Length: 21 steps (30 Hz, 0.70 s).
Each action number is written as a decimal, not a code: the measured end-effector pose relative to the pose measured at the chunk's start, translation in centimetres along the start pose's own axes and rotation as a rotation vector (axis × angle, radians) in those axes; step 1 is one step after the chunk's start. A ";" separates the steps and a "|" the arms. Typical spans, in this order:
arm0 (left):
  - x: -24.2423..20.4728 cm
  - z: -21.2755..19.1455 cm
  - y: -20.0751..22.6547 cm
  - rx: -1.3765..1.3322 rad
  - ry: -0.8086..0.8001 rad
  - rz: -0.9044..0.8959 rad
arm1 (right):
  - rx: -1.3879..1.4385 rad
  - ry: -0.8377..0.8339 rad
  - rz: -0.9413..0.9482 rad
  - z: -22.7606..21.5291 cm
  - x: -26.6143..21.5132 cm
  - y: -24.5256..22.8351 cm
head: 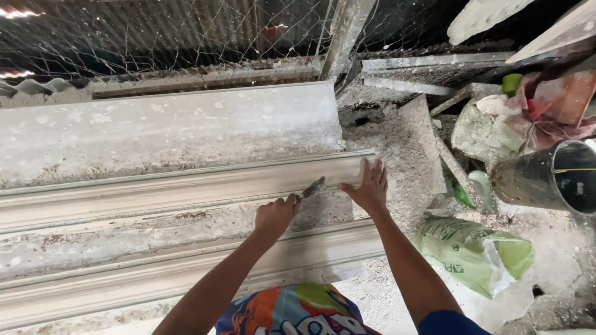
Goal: Scraping excess material from decorative plaster moldings using a spatula.
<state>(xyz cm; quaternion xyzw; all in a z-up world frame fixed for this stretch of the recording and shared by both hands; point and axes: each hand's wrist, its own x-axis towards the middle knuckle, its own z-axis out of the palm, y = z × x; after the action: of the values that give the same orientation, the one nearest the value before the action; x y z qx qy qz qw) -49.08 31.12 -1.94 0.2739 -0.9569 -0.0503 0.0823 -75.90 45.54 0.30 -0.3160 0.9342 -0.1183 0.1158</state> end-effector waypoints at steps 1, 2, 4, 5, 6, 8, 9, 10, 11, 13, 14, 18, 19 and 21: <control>-0.2 -0.3 -0.1 0.020 0.039 0.009 | -0.001 0.053 -0.040 0.2 0.1 0.5; -0.4 -0.6 -0.2 0.041 0.078 0.018 | -0.002 0.106 -0.080 0.4 0.3 1.0; -0.8 -1.2 -1.6 0.070 0.096 0.030 | 0.045 0.107 -0.040 0.7 0.0 1.4; -1.1 -1.7 -2.3 0.103 0.113 0.033 | 0.094 0.104 -0.009 0.9 -0.2 1.4; -0.1 -1.5 -0.4 0.103 0.111 0.036 | 0.095 0.104 -0.006 0.7 -0.1 1.4; 1.3 -1.2 3.0 0.099 0.138 0.008 | 0.093 0.100 0.003 0.6 -0.2 1.0; 1.3 -0.8 2.9 0.099 0.140 0.008 | 0.093 0.102 0.002 1.3 0.1 1.7; 1.2 -0.4 2.8 0.042 0.080 0.005 | 0.101 0.143 -0.016 2.1 0.4 2.4; 1.0 0.0 2.6 -0.014 0.016 0.004 | 0.112 0.182 -0.031 3.0 0.5 3.0; 0.5 -0.4 1.5 0.022 0.050 0.011 | 0.159 0.120 -0.011 1.7 0.7 3.0; 0.3 -0.5 1.1 0.057 0.085 0.016 | 0.204 0.059 0.007 1.0 0.7 3.2; 0.4 -0.2 2.3 0.067 0.096 -0.006 | 0.267 0.064 0.045 -0.3 -0.8 2.6; 1.2 0.4 3.4 0.041 0.125 -0.017 | 0.285 0.046 0.067 -0.3 -0.6 2.4; 1.7 0.9 4.3 0.015 0.157 -0.026 | 0.304 0.032 0.088 -0.4 -0.2 2.4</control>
<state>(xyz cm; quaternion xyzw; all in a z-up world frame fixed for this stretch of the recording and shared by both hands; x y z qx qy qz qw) -52.89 33.93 -1.98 0.2900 -0.9442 -0.0226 0.1544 -77.26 47.59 -0.04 -0.2515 0.9203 -0.2580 0.1524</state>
